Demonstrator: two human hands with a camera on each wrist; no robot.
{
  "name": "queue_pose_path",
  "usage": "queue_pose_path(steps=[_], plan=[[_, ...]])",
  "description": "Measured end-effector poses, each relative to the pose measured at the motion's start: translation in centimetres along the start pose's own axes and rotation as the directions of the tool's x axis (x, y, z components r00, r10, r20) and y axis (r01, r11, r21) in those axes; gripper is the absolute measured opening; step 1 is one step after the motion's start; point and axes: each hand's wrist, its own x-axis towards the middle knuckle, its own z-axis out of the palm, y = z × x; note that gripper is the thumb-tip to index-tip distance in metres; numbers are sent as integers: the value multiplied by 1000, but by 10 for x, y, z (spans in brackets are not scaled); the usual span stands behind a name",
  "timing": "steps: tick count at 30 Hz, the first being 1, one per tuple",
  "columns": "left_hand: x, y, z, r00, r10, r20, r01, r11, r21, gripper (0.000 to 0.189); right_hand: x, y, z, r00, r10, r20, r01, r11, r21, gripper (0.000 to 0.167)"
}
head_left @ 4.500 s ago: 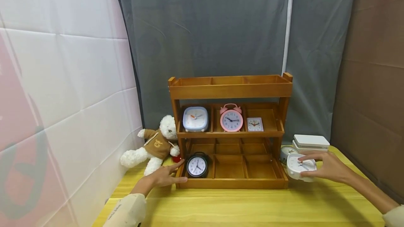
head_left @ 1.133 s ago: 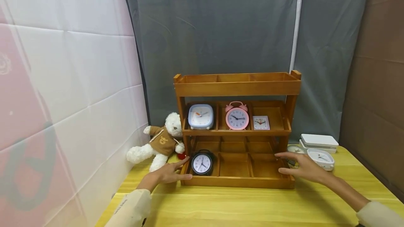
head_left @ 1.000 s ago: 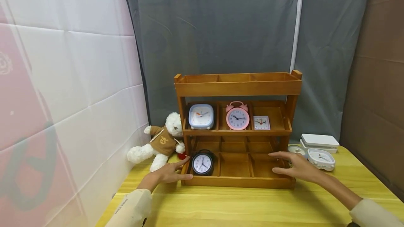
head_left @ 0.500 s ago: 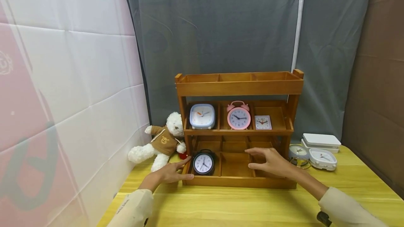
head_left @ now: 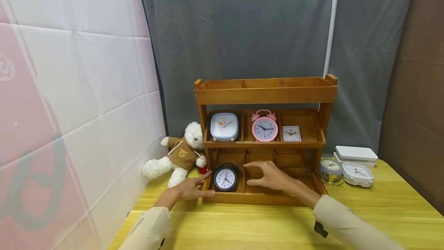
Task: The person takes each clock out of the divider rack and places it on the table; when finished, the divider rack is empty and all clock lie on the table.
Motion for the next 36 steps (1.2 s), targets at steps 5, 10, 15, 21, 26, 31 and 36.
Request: queue_pose_path(steps=[5,10,15,21,26,31,36], plan=[[0,0,0,1000,-13,6,13,1000,-7,94,15,-1,22,1000,-6,-17,6,1000,-14,59],[1,0,1,1000,-28,5,28,1000,4,95,27,-2,37,1000,-8,6,8,1000,0,65],[2,0,1,999,-35,3,35,999,11,94,39,-3,48,997,-68,39,69,997,-40,70],[1,1,1,999,-46,1,46,999,15,94,50,-7,60,988,-125,93,134,987,-94,77],[0,1,3,999,-39,-9,39,999,12,93,58,-9,69,984,-150,98,163,976,-147,79],[-1,2,3,999,-40,-2,40,999,9,93,61,-9,71,983,-144,112,161,974,-158,79],[-2,3,0,999,-41,-2,41,999,4,93,64,-10,66,985,-147,86,159,974,-160,80]])
